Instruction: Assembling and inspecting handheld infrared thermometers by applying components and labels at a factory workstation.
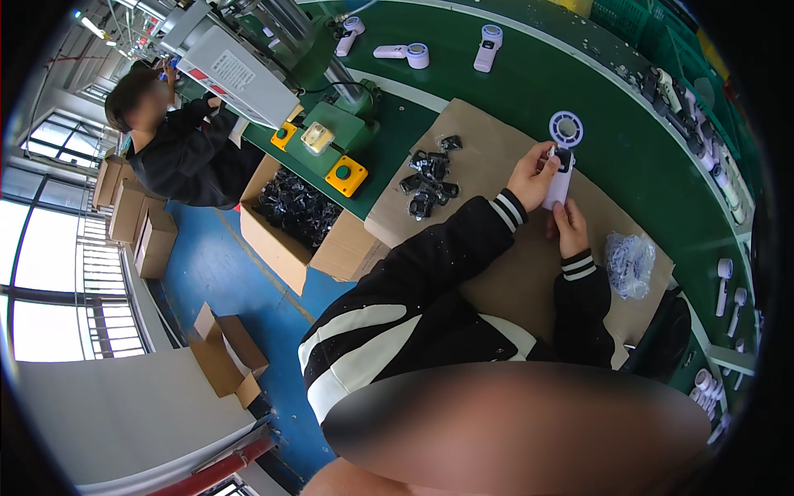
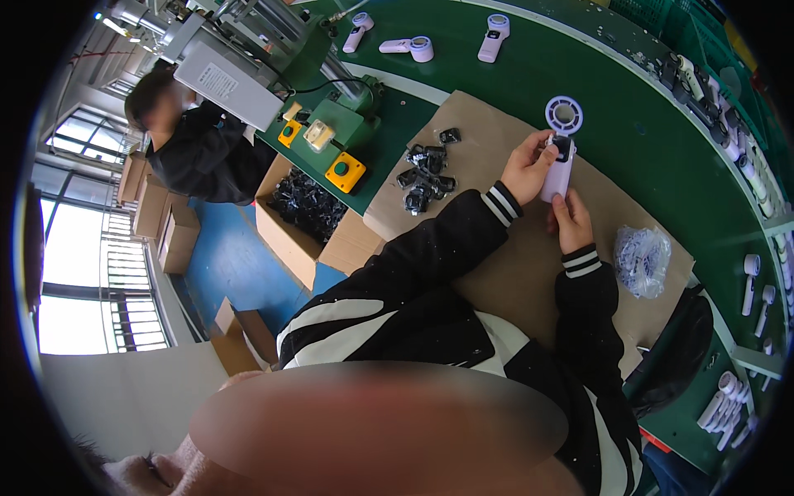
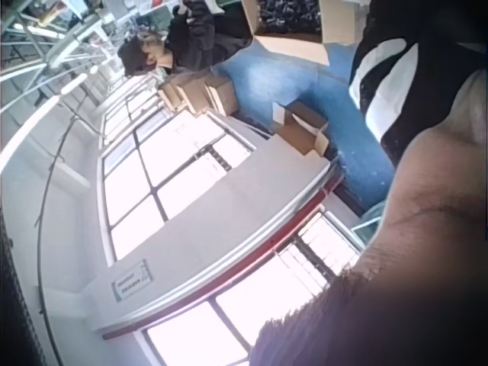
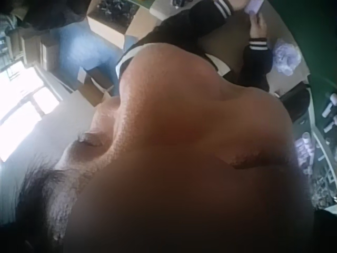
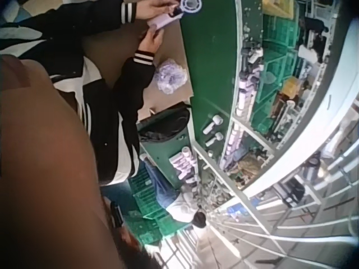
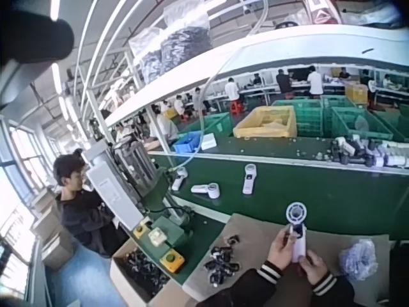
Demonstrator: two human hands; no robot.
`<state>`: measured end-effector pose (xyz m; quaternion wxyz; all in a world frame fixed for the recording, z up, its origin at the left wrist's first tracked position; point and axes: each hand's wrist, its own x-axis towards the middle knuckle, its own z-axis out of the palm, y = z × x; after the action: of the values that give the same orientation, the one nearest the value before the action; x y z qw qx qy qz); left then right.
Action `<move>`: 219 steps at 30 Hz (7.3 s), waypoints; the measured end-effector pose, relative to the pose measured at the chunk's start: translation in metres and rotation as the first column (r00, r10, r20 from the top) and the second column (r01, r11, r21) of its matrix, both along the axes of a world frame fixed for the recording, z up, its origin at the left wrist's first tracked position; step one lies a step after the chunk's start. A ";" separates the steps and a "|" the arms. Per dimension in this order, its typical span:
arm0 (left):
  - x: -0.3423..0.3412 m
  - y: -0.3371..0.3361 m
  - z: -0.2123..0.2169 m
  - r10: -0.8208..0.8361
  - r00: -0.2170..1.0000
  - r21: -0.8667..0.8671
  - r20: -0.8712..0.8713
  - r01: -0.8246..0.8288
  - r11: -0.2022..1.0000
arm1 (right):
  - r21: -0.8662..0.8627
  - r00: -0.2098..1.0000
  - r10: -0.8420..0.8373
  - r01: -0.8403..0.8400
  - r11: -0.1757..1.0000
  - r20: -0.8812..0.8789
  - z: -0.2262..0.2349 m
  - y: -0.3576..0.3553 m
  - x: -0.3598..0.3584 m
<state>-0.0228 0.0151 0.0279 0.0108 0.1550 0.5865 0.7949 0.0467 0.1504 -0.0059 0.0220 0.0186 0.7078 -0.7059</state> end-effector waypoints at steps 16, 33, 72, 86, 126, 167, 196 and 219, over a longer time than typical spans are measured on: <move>0.009 0.017 -0.038 -0.034 0.951 -0.610 -0.306 -0.169 0.774 | -0.512 0.786 -0.544 0.610 0.605 0.293 0.035 0.005 -0.073; 0.022 0.016 -0.042 -0.258 0.880 -0.787 -0.398 -0.184 0.589 | 0.511 0.988 -0.097 0.022 0.859 0.120 0.095 0.217 0.030; 0.029 0.018 -0.051 -0.302 0.807 -0.753 -0.508 -0.245 0.611 | 0.963 0.999 0.016 -0.054 0.263 0.051 0.070 0.135 0.066; 0.026 0.021 -0.054 -0.319 0.828 -0.779 -0.462 -0.206 0.593 | 0.818 0.997 -0.054 0.070 0.570 -0.048 0.065 0.139 0.074; -0.267 -0.141 -0.025 -0.228 0.841 -0.866 -0.490 -0.499 0.023 | -0.088 0.948 -0.006 -0.024 0.996 -0.319 -0.014 -0.056 0.030; 0.047 -0.041 -0.028 -0.171 0.985 -0.590 0.005 0.141 0.795 | 0.099 0.832 -0.396 0.465 0.880 -0.389 -0.015 -0.043 0.028; -0.019 -0.182 -0.001 0.038 0.912 -0.906 -0.408 -0.400 -0.138 | 0.403 0.855 -0.146 0.378 0.834 -0.498 0.018 -0.061 -0.012; -0.021 -0.167 0.002 0.241 0.839 -0.630 -0.488 -0.530 0.568 | 0.450 0.814 -0.343 0.554 0.701 -0.469 -0.001 -0.077 -0.022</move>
<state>-0.0441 -0.1515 0.0302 -0.2074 0.1401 0.8699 0.4251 0.0250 0.0733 -0.0071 -0.2861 0.0732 0.8494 -0.4373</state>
